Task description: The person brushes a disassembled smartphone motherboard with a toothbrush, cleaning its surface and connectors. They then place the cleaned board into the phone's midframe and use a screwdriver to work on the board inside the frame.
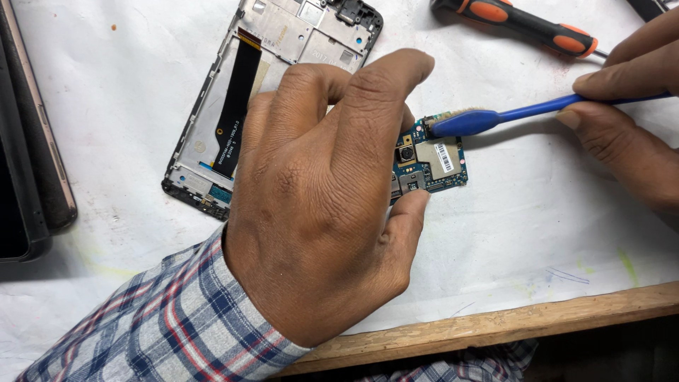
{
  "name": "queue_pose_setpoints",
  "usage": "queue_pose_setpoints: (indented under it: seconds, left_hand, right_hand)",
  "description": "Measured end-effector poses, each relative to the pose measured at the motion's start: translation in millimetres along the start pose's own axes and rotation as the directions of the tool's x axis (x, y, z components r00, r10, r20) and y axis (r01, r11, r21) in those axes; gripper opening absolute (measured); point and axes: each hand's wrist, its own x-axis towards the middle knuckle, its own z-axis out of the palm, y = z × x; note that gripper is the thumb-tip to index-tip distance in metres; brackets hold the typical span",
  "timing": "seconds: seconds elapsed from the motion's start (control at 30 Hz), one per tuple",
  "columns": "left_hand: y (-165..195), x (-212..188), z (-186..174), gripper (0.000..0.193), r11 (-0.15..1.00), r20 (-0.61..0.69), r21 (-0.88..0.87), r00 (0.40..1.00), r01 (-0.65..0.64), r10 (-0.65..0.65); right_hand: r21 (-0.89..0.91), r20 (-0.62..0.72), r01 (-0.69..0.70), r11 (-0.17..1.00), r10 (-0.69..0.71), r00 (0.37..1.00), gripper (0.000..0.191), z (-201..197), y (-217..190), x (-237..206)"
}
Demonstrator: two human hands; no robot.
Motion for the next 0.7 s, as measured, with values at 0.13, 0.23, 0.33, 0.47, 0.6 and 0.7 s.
queue_pose_setpoints:
  seconds: [0.13,0.23,0.33,0.47,0.6,0.7]
  left_hand:
    - [1,1,-1,0.078,1.000,-0.006,0.008,1.000,-0.007,0.007]
    - [1,2,-1,0.079,1.000,0.001,0.001,1.000,-0.010,0.010]
    - [1,2,-2,0.080,1.000,0.006,-0.005,1.000,-0.010,0.010]
    - [1,3,-3,0.079,1.000,0.006,-0.004,1.000,-0.004,0.004]
    - [2,3,-3,0.079,1.000,0.006,0.002,1.000,-0.007,0.007]
    - [2,2,-3,0.078,1.000,0.005,0.005,1.000,-0.004,0.004]
  right_hand:
    - [-0.027,0.029,0.043,0.999,-0.042,0.999,0.025,-15,-25,14]
    - [0.017,-0.011,0.145,0.989,-0.145,0.989,0.022,-27,-45,31]
    - [0.016,-0.032,0.289,0.957,-0.288,0.957,0.025,-34,-58,49]
    - [0.030,-0.034,0.240,0.970,-0.239,0.971,0.022,-33,-57,48]
    - [-0.050,0.077,0.039,0.998,-0.035,0.996,0.021,-17,-26,21]
    - [-0.044,0.124,-0.077,0.996,0.082,0.989,0.030,8,16,8]
